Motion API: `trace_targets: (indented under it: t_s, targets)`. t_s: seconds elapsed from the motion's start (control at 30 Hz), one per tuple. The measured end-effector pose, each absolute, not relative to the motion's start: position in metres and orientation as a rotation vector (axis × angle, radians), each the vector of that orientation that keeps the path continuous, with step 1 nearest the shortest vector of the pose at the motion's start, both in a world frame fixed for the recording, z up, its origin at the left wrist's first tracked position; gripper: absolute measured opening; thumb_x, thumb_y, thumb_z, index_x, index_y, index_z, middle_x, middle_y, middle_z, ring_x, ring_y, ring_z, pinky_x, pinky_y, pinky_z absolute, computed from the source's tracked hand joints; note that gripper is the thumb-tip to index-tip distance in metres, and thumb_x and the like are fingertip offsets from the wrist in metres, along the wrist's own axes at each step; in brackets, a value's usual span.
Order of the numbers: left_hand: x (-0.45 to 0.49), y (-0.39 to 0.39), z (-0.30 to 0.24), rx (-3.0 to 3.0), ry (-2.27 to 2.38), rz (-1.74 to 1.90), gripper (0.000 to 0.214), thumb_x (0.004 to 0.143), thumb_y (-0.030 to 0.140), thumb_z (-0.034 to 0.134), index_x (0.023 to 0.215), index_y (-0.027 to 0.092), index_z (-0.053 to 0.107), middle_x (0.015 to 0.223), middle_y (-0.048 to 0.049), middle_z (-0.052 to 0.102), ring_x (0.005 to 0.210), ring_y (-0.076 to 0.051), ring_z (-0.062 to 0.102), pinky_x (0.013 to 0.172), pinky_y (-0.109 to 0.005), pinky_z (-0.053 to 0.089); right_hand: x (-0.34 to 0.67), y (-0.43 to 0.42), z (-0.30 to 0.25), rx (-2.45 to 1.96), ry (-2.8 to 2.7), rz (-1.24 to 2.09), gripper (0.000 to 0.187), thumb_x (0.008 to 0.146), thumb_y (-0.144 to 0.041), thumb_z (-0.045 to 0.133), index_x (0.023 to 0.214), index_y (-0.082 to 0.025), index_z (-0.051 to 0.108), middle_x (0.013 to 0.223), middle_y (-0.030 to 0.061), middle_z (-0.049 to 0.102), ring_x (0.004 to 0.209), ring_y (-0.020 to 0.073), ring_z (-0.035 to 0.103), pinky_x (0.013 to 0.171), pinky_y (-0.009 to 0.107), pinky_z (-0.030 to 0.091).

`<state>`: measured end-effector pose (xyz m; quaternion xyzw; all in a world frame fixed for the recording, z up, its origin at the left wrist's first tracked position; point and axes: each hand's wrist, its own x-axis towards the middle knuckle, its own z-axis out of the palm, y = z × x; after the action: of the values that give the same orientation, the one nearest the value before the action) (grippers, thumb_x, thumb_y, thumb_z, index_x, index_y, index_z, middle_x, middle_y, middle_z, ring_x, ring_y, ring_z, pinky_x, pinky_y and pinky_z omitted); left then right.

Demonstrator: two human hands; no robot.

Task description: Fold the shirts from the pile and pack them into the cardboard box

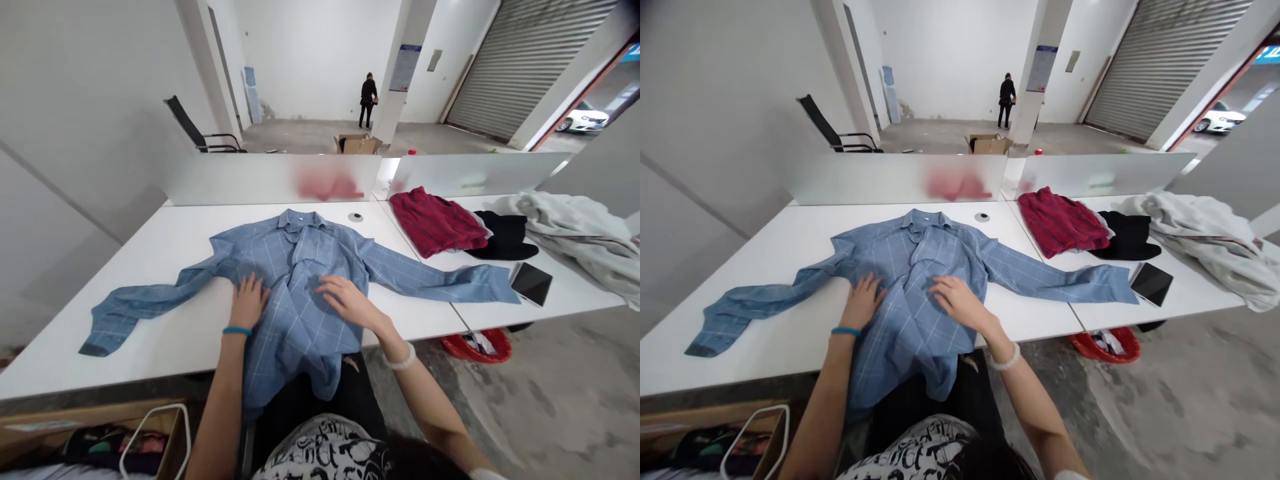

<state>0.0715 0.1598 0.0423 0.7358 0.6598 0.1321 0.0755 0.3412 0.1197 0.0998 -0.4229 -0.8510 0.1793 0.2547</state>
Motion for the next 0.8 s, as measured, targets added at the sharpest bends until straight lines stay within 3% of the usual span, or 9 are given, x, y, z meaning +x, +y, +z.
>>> trace_targets:
  t_s: [0.13,0.37,0.5,0.6,0.7,0.8]
  targets:
    - [0.091,0.089,0.023,2.194,1.735,0.603,0.048,0.085,0.013,0.035,0.13,0.011,0.049,0.149,-0.0167,0.031,0.14,-0.033,0.021,0.11,-0.055,0.025,0.308,0.193,0.104,-1.176,-2.297,0.447,0.033,0.091,-0.034,0.055,0.119,-0.017,0.055,0.121,0.0087,0.056,0.103,0.0212,0.058,0.087,0.043,0.05]
    - [0.1,-0.007,0.032,1.208,1.429,1.046,0.043,0.081,0.041,0.056,0.12,0.023,0.057,0.135,-0.0109,0.051,0.125,-0.026,0.048,0.105,-0.038,0.039,0.275,0.241,0.071,-1.219,-2.298,0.519,0.036,0.092,-0.034,0.054,0.122,-0.014,0.053,0.122,0.0092,0.055,0.103,0.0202,0.058,0.087,0.042,0.049]
    - [0.09,-0.013,0.016,0.766,1.279,1.007,0.042,0.072,0.049,0.067,0.101,0.019,0.064,0.116,-0.0098,0.064,0.106,-0.025,0.06,0.086,-0.031,0.05,0.275,0.257,0.056,-1.297,-2.261,0.559,0.038,0.096,-0.036,0.041,0.124,-0.013,0.053,0.129,0.0121,0.055,0.12,0.0241,0.049,0.102,0.052,0.033]
    - [0.087,-0.007,-0.005,0.59,1.316,0.926,0.047,0.067,0.053,0.071,0.098,0.018,0.063,0.112,-0.0094,0.066,0.098,-0.024,0.064,0.069,-0.029,0.054,0.292,0.247,0.058,-1.299,-2.176,0.616,0.041,0.095,-0.036,0.039,0.121,-0.011,0.057,0.129,0.0138,0.055,0.125,0.0225,0.046,0.108,0.044,0.029]
    - [0.087,0.0,-0.019,0.483,1.318,0.885,0.051,0.065,0.054,0.072,0.099,0.017,0.064,0.113,-0.0117,0.066,0.104,-0.027,0.062,0.075,-0.034,0.055,0.331,0.198,0.065,-1.241,-1.946,0.747,0.044,0.093,-0.041,0.038,0.113,-0.01,0.062,0.116,0.0103,0.063,0.109,0.018,0.058,0.097,0.03,0.04]
    - [0.089,0.007,-0.024,0.418,1.261,0.872,0.047,0.069,0.06,0.065,0.091,0.018,0.068,0.113,-0.0119,0.067,0.113,-0.028,0.058,0.092,-0.038,0.05,0.386,0.117,0.062,-1.316,-1.593,1.052,0.04,0.088,-0.05,0.047,0.09,-0.015,0.067,0.082,0.0053,0.07,0.076,0.0166,0.064,0.076,0.029,0.05]
